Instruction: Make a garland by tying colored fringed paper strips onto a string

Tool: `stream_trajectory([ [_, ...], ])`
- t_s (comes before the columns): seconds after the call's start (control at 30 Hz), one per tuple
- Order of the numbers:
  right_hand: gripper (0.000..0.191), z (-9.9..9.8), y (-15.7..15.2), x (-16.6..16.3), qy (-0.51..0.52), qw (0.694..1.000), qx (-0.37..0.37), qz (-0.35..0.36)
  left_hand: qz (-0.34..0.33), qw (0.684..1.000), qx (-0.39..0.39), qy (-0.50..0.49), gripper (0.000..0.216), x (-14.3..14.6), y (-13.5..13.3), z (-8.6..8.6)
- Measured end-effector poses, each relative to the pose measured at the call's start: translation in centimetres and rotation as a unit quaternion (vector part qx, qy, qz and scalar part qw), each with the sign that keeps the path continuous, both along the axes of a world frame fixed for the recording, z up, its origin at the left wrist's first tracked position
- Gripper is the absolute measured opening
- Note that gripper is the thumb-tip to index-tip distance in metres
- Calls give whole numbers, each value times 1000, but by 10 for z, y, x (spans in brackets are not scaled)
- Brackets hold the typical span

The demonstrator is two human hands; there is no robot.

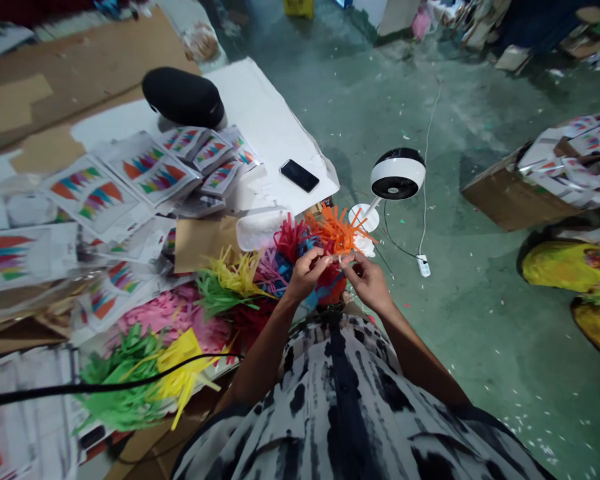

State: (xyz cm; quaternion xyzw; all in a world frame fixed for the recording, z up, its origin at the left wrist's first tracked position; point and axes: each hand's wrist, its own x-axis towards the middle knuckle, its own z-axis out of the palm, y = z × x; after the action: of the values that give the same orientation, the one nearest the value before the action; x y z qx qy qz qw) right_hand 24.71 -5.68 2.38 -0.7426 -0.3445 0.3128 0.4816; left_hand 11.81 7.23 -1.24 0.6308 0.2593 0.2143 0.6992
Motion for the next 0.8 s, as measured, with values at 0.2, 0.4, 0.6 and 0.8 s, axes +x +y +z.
stream_trajectory([
  [0.2, 20, 3, 2, 6, -97, 991, -96, -3, -44, 983, 180, -4, 28, -3, 0, -3],
  [0.4, 17, -3, 1, 6, -37, 995, -87, -23, -44, 972, 231, -15, 30, -1, -7, 7],
  [0.6, 32, -10, 0, 2, 97, 995, 4, -34, 57, 991, 117, -4, 19, 2, -16, 6],
  [0.8, 38, -21, -3, -2, 133, 990, 27, -36, 80, 978, 188, -30, 20, 2, -19, 8],
])
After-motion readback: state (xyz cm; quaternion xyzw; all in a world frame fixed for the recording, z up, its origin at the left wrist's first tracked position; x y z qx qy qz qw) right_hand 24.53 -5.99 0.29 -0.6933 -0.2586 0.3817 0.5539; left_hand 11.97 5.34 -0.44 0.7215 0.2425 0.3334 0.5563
